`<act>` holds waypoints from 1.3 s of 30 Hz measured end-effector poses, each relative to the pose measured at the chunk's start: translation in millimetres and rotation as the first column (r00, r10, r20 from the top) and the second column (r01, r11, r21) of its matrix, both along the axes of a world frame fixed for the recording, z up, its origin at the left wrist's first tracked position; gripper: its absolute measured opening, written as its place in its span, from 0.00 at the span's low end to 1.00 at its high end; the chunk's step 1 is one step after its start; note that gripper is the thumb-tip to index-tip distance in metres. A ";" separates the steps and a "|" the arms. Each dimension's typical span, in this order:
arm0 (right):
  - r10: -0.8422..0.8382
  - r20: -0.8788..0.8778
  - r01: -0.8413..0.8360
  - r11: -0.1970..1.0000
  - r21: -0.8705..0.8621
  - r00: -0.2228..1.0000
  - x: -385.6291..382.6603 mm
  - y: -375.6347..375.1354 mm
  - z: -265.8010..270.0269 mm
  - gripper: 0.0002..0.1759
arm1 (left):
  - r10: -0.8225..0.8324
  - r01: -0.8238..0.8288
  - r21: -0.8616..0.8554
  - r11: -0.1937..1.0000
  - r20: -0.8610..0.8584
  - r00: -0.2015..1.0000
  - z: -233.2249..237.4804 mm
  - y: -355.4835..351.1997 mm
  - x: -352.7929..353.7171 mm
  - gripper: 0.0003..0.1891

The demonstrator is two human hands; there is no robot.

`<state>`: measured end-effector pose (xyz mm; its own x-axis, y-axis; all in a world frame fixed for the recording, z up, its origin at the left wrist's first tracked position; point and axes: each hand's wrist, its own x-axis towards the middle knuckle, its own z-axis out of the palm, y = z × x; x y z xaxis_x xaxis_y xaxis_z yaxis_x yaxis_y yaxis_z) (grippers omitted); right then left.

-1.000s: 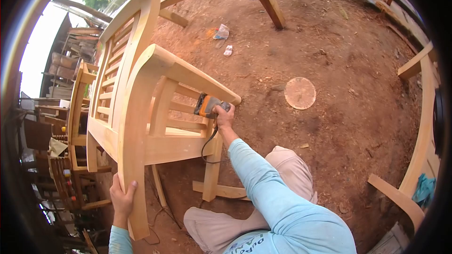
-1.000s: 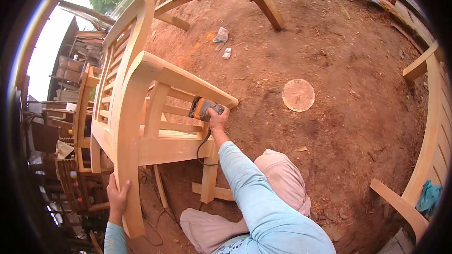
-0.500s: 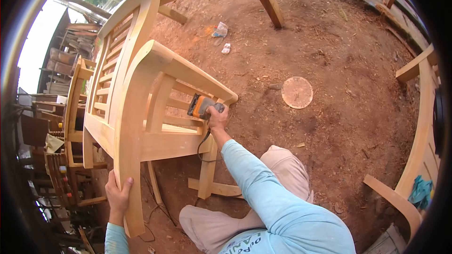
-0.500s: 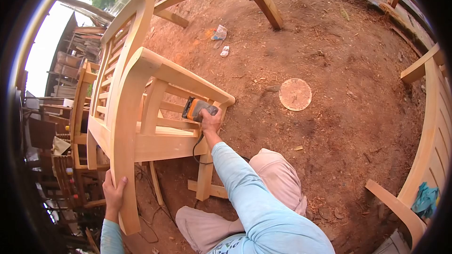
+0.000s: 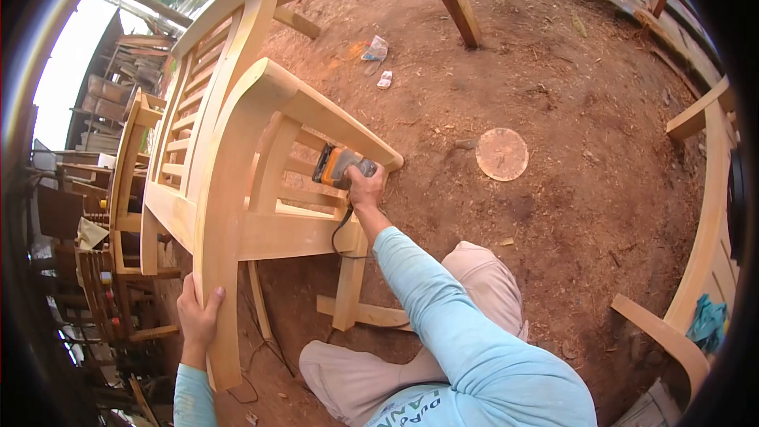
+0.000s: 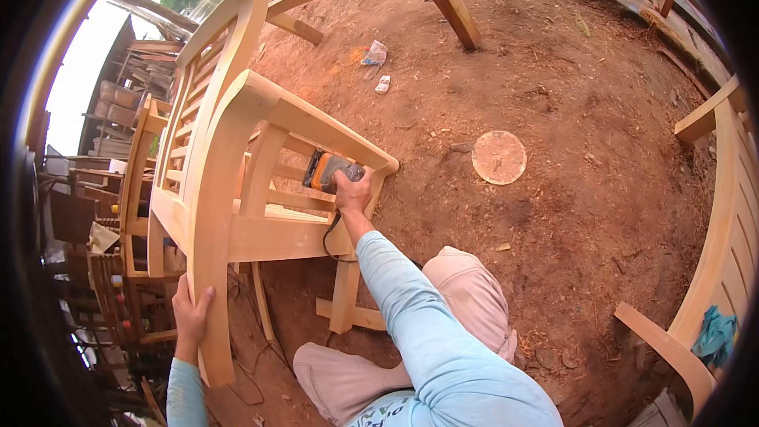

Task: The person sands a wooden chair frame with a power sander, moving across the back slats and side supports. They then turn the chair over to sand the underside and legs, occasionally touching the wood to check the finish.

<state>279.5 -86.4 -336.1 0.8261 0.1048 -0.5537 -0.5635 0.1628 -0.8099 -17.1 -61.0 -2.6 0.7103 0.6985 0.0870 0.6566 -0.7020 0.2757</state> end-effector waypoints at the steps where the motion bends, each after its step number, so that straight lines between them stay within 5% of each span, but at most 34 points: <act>1: 0.025 0.001 -0.025 1.000 -0.015 1.000 -4.4 -0.4 -2.9 0.40 | 0.007 -0.007 -0.005 1.000 0.002 1.000 -0.1 1.2 -0.1 0.23; 7: 0.124 -0.090 -0.126 0.992 -0.016 0.988 -20.7 -2.8 -40.0 0.42 | 0.013 -0.013 -0.002 1.000 0.013 1.000 1.2 -1.3 0.6 0.23; 15: 0.099 0.016 -0.099 0.995 -0.031 0.995 -18.0 1.1 -53.0 0.39 | 0.005 -0.004 -0.045 0.999 0.027 1.000 1.4 0.4 2.8 0.24; 29: 0.036 0.053 -0.031 0.995 -0.098 0.998 -23.5 5.1 16.2 0.39 | 0.023 -0.021 -0.068 0.997 0.028 0.999 2.8 3.0 -1.0 0.24; 39: 0.075 0.132 -0.077 0.997 0.012 0.988 -22.0 6.9 64.7 0.41 | 0.005 -0.003 -0.035 0.999 0.042 0.999 3.0 1.6 -0.9 0.24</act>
